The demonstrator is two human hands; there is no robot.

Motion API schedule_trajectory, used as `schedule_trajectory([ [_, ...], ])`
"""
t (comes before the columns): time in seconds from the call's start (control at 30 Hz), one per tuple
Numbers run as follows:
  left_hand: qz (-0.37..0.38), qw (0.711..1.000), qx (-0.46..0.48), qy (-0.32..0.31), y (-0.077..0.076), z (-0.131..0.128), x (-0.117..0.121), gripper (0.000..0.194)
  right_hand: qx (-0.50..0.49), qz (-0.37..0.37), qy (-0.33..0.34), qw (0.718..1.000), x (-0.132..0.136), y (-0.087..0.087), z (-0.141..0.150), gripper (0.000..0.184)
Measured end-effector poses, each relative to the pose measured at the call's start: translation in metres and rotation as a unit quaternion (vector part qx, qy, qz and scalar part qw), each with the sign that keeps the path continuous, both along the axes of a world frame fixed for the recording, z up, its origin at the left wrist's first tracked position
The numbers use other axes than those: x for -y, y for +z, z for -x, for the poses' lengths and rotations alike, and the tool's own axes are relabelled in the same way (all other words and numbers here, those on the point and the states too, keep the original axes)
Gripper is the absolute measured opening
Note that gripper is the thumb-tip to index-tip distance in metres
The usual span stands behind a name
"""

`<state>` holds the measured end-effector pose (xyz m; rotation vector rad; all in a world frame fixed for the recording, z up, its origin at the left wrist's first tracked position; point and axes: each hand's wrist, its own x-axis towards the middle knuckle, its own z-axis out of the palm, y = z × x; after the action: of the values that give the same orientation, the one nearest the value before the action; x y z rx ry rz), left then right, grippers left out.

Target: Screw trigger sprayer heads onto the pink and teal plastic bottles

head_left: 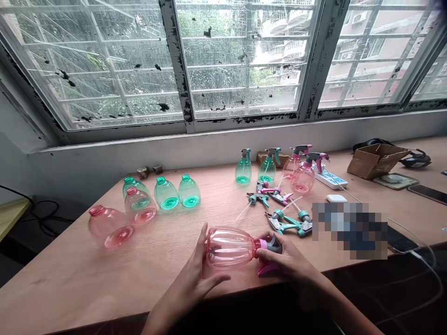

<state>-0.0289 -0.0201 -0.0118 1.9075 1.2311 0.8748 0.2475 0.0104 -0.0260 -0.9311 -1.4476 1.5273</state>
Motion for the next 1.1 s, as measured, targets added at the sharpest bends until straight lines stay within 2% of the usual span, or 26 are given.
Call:
schedule_trajectory([
  [0.1, 0.032, 0.999, 0.020, 0.016, 0.0035, -0.0002, 0.0024, 0.110, 0.008, -0.013, 0.002, 1.000, 0.0005, -0.0012, -0.0004, 0.034],
  [0.37, 0.040, 0.998, 0.031, 0.027, 0.0093, 0.0019, 0.0032, 0.089, 0.004, -0.004, 0.012, 1.000, 0.0020, 0.0014, 0.0005, 0.037],
  [0.63, -0.026, 1.000, 0.002, 0.001, 0.0036, -0.0021, 0.0048, 0.094, -0.010, 0.002, 0.009, 1.000, 0.0029, 0.0034, 0.0030, 0.035],
  [0.8, 0.016, 1.000, 0.024, -0.011, 0.0006, 0.0038, 0.0029, 0.110, 0.013, -0.007, 0.020, 1.000, 0.0038, 0.0028, 0.0032, 0.036],
  [0.93, 0.033, 0.999, 0.040, -0.002, 0.0031, 0.0040, 0.0011, 0.098, 0.013, -0.003, 0.021, 1.000, 0.0028, 0.0023, 0.0026, 0.037],
  [1.1, 0.015, 0.999, 0.033, -0.004, 0.0063, -0.0005, 0.0036, 0.102, 0.002, 0.008, 0.007, 1.000, 0.0018, 0.0032, 0.0013, 0.038],
])
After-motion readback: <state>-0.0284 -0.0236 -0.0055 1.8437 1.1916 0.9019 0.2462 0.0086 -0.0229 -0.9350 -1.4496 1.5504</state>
